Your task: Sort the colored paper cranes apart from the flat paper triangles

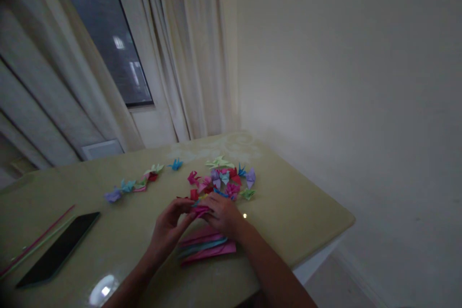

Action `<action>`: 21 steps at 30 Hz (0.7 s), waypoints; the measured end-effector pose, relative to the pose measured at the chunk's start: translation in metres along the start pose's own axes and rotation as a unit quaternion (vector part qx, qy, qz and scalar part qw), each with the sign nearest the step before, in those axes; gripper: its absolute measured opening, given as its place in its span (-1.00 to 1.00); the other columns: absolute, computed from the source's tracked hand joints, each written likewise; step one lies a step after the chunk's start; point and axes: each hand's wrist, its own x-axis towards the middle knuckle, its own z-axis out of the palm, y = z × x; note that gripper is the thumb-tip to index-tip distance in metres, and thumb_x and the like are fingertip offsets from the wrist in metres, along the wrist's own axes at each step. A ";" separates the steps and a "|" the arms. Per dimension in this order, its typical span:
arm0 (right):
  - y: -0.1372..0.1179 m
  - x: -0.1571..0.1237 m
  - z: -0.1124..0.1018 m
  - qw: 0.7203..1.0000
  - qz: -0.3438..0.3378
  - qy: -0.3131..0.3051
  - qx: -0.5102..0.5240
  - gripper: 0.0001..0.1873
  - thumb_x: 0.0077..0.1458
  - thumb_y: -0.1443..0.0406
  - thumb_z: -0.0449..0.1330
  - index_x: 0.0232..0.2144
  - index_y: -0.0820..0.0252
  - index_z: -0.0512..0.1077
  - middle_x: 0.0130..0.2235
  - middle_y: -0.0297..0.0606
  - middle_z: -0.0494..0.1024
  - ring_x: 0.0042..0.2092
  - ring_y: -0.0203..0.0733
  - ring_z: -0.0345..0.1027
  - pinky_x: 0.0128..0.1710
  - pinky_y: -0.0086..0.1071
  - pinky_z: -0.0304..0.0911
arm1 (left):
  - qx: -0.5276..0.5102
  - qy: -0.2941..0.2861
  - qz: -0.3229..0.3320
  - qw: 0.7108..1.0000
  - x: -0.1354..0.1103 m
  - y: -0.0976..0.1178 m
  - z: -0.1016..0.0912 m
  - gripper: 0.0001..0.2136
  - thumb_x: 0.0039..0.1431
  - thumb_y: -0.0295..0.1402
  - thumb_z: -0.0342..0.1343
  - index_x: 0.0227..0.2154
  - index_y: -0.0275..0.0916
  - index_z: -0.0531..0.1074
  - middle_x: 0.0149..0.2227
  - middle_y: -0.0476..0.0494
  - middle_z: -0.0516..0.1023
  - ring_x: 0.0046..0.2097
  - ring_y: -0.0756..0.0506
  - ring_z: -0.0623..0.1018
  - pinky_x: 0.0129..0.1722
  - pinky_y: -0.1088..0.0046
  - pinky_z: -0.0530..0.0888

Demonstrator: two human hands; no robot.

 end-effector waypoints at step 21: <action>0.009 -0.001 -0.017 0.983 0.082 0.159 0.037 -0.80 0.19 0.12 0.38 -0.33 0.12 0.58 -0.27 -0.21 0.65 -0.17 -0.07 0.52 -0.09 -0.21 0.40 | 0.505 0.293 -0.231 0.779 0.059 -0.080 -0.162 -0.48 0.30 -0.28 0.00 0.30 -0.30 0.29 0.33 -0.63 0.26 0.31 -0.59 0.33 0.13 -0.25 0.37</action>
